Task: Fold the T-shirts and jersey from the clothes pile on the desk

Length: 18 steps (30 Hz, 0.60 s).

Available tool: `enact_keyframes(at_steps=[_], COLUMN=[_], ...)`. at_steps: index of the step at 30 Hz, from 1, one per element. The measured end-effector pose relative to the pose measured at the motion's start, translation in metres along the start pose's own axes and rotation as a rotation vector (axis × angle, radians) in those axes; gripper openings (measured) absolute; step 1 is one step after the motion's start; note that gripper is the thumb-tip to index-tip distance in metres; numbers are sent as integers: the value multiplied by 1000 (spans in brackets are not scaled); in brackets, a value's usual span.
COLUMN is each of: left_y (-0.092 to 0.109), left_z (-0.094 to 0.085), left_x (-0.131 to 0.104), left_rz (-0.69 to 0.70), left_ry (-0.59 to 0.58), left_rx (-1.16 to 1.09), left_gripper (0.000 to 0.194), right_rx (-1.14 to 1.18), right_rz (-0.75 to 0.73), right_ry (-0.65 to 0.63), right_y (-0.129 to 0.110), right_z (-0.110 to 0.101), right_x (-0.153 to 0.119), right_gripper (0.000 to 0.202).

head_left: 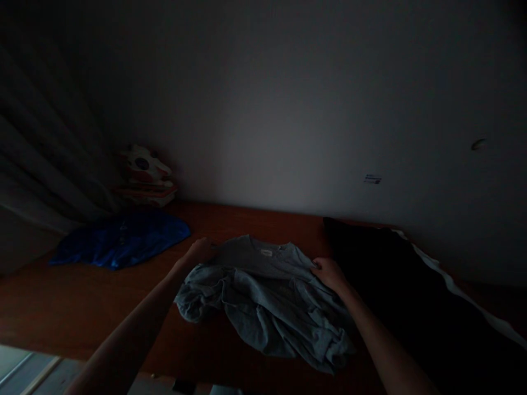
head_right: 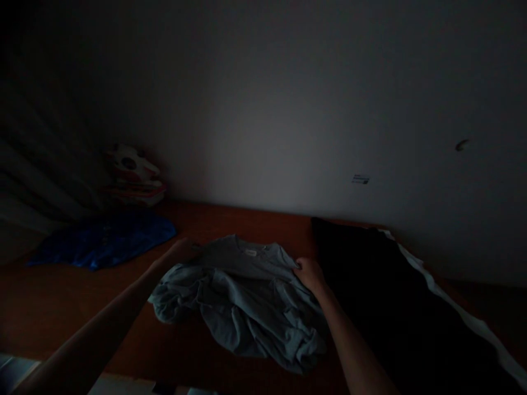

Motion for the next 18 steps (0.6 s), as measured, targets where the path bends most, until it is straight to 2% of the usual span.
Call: enact_keyframes(at_steps=[2, 5, 7, 8, 9, 11, 13, 16, 18], left_y=[1, -1, -3, -5, -6, -11, -18, -28, -35], left_z=[-17, -50, -64, -65, -62, -53, -46, -50, -57], left_x=[-6, -31, -55, -66, -76, -92, -106, -120, -124], left_rz=[9, 58, 170, 235, 291, 364, 404, 416, 371], left_ry=[83, 391, 564, 581, 544, 406, 297, 274, 278], left_rx=[-8, -145, -278, -317, -323, -277, -204, -119, -143], left_gripper=[24, 35, 34, 32, 31, 29, 31, 35, 37], right_rx=[19, 154, 250, 264, 256, 195, 123, 116, 219], right_rz=[-3, -37, -124, -177, -227, -307, -334, -251, -148], right_ry=[100, 384, 478, 457, 407, 264, 126, -45, -177], right_y=[3, 11, 16, 17, 17, 17, 19, 25, 27], right_z=[-16, -56, -75, -79, -81, -80, -76, -74, -73], right_x=[-1, -12, -26, -34, -42, -60, -78, -95, -100], right_gripper=[16, 30, 27, 21, 14, 7, 8, 6, 12])
Point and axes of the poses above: each hand's wrist, its own x-axis towards the middle knuckle, its own z-axis out of the palm, y = z × x, the point moved 8 cm from there along x, towards the middle knuckle, and after that the axes turned 4 degrees about z, right-handed, at the moved point
